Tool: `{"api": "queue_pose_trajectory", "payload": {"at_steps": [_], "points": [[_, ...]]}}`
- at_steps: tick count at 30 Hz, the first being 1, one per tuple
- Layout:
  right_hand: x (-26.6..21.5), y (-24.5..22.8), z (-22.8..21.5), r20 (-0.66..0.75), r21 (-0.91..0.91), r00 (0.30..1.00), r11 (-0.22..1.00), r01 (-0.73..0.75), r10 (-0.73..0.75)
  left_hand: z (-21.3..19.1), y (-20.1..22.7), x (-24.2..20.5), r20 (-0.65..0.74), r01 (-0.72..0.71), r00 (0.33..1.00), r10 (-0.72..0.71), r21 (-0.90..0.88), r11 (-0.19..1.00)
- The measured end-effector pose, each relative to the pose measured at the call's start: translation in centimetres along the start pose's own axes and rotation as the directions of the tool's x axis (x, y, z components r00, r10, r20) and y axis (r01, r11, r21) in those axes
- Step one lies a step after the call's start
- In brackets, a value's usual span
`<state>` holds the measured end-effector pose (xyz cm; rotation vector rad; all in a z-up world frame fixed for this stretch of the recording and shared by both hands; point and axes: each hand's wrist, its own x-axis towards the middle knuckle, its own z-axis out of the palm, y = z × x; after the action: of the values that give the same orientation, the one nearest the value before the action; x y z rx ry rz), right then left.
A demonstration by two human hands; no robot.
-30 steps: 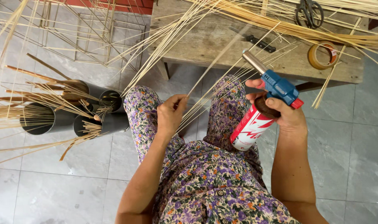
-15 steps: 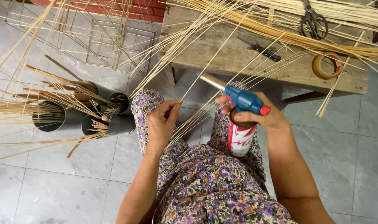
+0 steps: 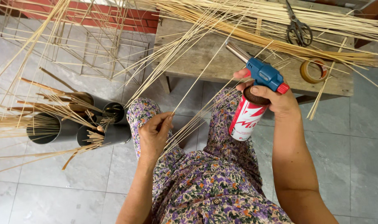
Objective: The person sits on the floor and uses a handheld blowtorch to heat thin bamboo sticks one by one. They hold each stick with the left hand and apply the flame with the right hand, then place the heated stick into a metal container. The process is repeated for multiple sticks.
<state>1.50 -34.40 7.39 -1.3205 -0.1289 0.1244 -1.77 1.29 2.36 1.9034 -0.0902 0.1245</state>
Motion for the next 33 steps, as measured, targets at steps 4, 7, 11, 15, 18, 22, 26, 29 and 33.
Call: {"api": "queue_pose_trajectory", "payload": {"at_steps": [4,7,11,15,18,22,26,29,33], "points": [[0.6,-0.1,-1.2,-0.039,0.041,0.999,0.999,0.019,-0.018,-0.4,0.1,-0.3,0.012,-0.004,1.000,0.004,-0.010,1.000],[1.0,-0.5,-2.1,-0.072,0.055,0.996,0.996,0.065,-0.061,-0.5,0.0,-0.3,0.018,0.007,1.000,-0.007,0.015,1.000],[1.6,-1.0,-3.8,-0.128,0.046,0.987,0.994,0.099,-0.093,-0.7,-0.1,-0.7,0.031,-0.003,1.000,0.003,0.004,1.000],[2.7,-1.3,-6.0,-0.119,0.103,0.991,0.992,0.075,-0.062,-0.9,-0.2,-0.9,0.039,-0.008,0.999,0.007,0.030,1.000],[3.3,-1.4,-7.1,-0.160,0.082,0.982,0.991,0.109,-0.095,-1.2,0.0,-1.1,0.051,-0.008,0.999,0.006,0.043,0.999],[4.0,-1.8,-7.7,-0.219,0.100,0.969,0.985,0.137,-0.113,-1.5,0.5,-1.2,0.064,-0.028,0.998,0.026,0.031,0.999],[4.1,-1.9,-7.4,-0.232,0.096,0.962,0.980,0.172,-0.146,-1.7,0.9,-1.4,0.072,-0.009,0.997,0.005,0.049,0.999],[3.5,-1.7,-6.7,-0.189,0.073,0.978,0.992,0.100,-0.084,-1.7,0.9,-1.4,0.071,-0.011,0.997,0.009,0.040,0.999],[1.6,-1.1,-4.5,-0.040,0.012,0.998,0.999,0.052,-0.051,-1.6,0.5,-1.2,0.059,-0.003,0.998,0.002,0.028,1.000]]}}
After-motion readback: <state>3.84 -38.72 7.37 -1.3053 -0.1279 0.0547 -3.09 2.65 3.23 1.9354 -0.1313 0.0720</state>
